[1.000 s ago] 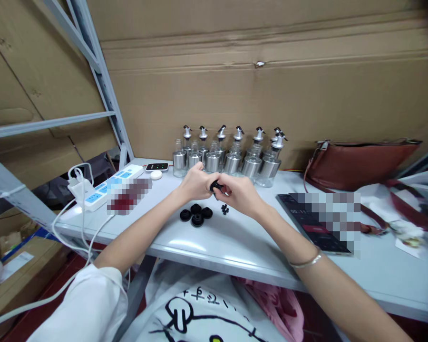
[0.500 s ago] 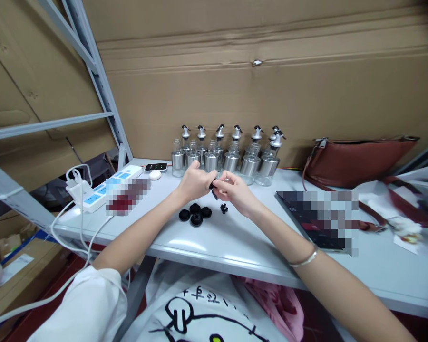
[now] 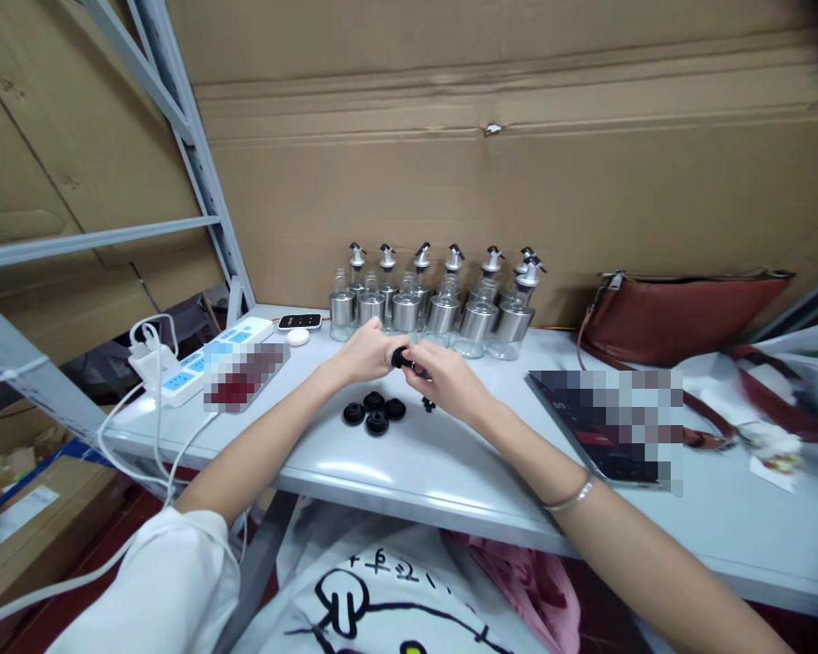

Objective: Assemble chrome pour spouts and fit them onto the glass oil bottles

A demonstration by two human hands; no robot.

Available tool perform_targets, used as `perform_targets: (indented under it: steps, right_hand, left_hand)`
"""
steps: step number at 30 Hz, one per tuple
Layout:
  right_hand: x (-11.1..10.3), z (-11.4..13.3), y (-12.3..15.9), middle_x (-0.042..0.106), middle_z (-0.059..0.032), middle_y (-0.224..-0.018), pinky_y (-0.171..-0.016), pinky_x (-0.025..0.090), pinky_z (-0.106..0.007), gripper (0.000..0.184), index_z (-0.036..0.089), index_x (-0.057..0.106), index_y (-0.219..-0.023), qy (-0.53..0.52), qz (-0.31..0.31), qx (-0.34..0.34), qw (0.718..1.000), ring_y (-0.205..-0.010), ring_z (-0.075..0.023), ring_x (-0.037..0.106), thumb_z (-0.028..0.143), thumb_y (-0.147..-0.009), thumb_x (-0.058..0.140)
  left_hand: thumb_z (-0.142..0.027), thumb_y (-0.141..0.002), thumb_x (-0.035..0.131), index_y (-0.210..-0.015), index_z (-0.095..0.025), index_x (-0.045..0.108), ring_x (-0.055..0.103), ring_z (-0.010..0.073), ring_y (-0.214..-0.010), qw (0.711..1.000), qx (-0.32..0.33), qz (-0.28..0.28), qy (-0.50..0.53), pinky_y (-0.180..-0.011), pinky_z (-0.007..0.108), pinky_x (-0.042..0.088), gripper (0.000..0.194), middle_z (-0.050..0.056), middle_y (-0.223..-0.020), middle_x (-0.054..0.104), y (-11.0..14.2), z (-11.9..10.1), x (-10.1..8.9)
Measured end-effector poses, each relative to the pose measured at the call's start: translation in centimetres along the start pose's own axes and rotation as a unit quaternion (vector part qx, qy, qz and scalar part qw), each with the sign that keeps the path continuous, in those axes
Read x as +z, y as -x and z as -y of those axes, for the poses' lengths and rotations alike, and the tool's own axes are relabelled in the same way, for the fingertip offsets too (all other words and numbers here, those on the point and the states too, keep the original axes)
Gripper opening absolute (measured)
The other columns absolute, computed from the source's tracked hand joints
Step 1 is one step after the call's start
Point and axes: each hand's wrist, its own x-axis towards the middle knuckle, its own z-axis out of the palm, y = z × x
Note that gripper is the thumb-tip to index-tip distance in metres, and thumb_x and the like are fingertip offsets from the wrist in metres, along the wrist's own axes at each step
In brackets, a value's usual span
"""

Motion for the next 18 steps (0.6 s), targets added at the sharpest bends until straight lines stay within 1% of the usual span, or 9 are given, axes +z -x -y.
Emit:
perform_targets:
  steps: [1, 2, 4, 6, 7, 10, 13, 16, 18]
  right_hand:
    - [0.2, -0.1, 0.0, 0.055, -0.0002, -0.071, -0.055, 0.039, -0.023, 0.005, 0.02, 0.048, -0.087, -0.051, -0.002, 0.044, 0.998, -0.06, -0.0118, 0.051, 0.023, -0.082, 0.049]
    - [0.4, -0.2, 0.0, 0.055, 0.0011, -0.07, -0.055, 0.04, -0.023, 0.013, 0.021, 0.047, -0.09, -0.107, -0.003, 0.094, 0.99, -0.058, -0.0116, 0.052, 0.029, -0.082, 0.053]
    - [0.8, -0.4, 0.0, 0.054, 0.0033, -0.064, -0.053, 0.041, -0.024, 0.025, 0.021, 0.043, -0.087, -0.21, -0.005, 0.18, 0.961, -0.054, -0.0118, 0.052, 0.04, -0.079, 0.057]
    - [1.1, -0.4, -0.2, 0.053, 0.0041, -0.059, -0.051, 0.041, -0.025, 0.029, 0.021, 0.04, -0.079, -0.272, -0.006, 0.218, 0.937, -0.052, -0.0121, 0.052, 0.045, -0.078, 0.057]
    - [1.2, -0.3, -0.3, 0.052, 0.0043, -0.057, -0.051, 0.04, -0.024, 0.03, 0.022, 0.038, -0.076, -0.276, -0.01, 0.218, 0.936, -0.051, -0.0119, 0.051, 0.045, -0.078, 0.057]
    - [1.1, 0.1, -0.7, 0.05, 0.004, -0.058, -0.051, 0.037, -0.024, 0.023, 0.021, 0.039, -0.073, -0.177, -0.038, 0.164, 0.97, -0.051, -0.0111, 0.047, 0.036, -0.08, 0.056]
    - [0.7, 0.3, -0.9, 0.054, -0.0003, -0.066, -0.057, 0.038, -0.025, 0.013, 0.02, 0.045, -0.075, -0.026, -0.05, 0.038, 0.998, -0.059, -0.0129, 0.049, 0.025, -0.086, 0.05]
    - [-0.1, 0.1, -0.8, 0.06, -0.007, -0.082, -0.067, 0.043, -0.029, 0.015, 0.02, 0.049, -0.079, 0.057, -0.023, -0.073, 0.995, -0.074, -0.0167, 0.054, 0.018, -0.09, 0.04]
    - [-0.8, -0.3, -0.6, 0.061, -0.0091, -0.092, -0.073, 0.045, -0.03, 0.017, 0.02, 0.052, -0.081, 0.069, -0.041, -0.095, 0.992, -0.083, -0.0181, 0.056, 0.016, -0.091, 0.039]
  left_hand:
    - [-0.011, -0.07, 0.042, -0.076, -0.018, 0.05, 0.047, 0.014, -0.048, 1.0, -0.01, -0.004, -0.015, -0.069, 0.031, 0.027, 0.012, -0.002, -0.055, 0.06, 0.1, -0.1, 0.1]
    - [-0.01, -0.071, 0.041, -0.078, -0.017, 0.051, 0.049, 0.0143, -0.048, 0.999, -0.017, -0.011, -0.032, -0.07, 0.031, 0.027, 0.014, -0.001, -0.055, 0.06, 0.2, -0.2, 0.1]
    - [-0.008, -0.073, 0.039, -0.081, -0.017, 0.052, 0.05, 0.0145, -0.048, 0.997, -0.023, -0.036, -0.066, -0.071, 0.032, 0.027, 0.017, 0.0, -0.055, 0.061, 0.3, -0.4, 0.0]
    - [-0.006, -0.074, 0.037, -0.078, -0.016, 0.052, 0.05, 0.0141, -0.048, 0.995, -0.015, -0.059, -0.085, -0.071, 0.032, 0.027, 0.018, 0.001, -0.054, 0.06, 0.3, -0.6, -0.2]
    - [-0.006, -0.075, 0.037, -0.076, -0.016, 0.051, 0.049, 0.0138, -0.047, 0.994, -0.008, -0.066, -0.087, -0.07, 0.032, 0.027, 0.018, 0.0, -0.053, 0.06, 0.3, -0.6, -0.4]
    - [-0.008, -0.074, 0.038, -0.072, -0.017, 0.049, 0.045, 0.0132, -0.046, 0.995, 0.007, -0.063, -0.075, -0.069, 0.032, 0.029, 0.014, -0.001, -0.051, 0.057, 0.0, -0.2, -1.0]
    - [-0.008, -0.071, 0.042, -0.071, -0.018, 0.048, 0.045, 0.0138, -0.05, 0.999, -0.008, -0.046, -0.023, -0.068, 0.03, 0.032, 0.012, -0.001, -0.055, 0.057, -0.2, 0.4, -1.2]
    - [-0.01, -0.071, 0.044, -0.072, -0.019, 0.049, 0.051, 0.0148, -0.057, 0.995, -0.045, -0.008, 0.086, -0.064, 0.026, 0.034, 0.01, -0.001, -0.06, 0.057, 0.2, 1.6, -1.0]
    - [-0.014, -0.072, 0.047, -0.075, -0.019, 0.051, 0.056, 0.0158, -0.063, 0.983, -0.11, 0.007, 0.147, -0.06, 0.024, 0.034, 0.008, -0.001, -0.065, 0.06, 0.9, 3.1, -0.7]
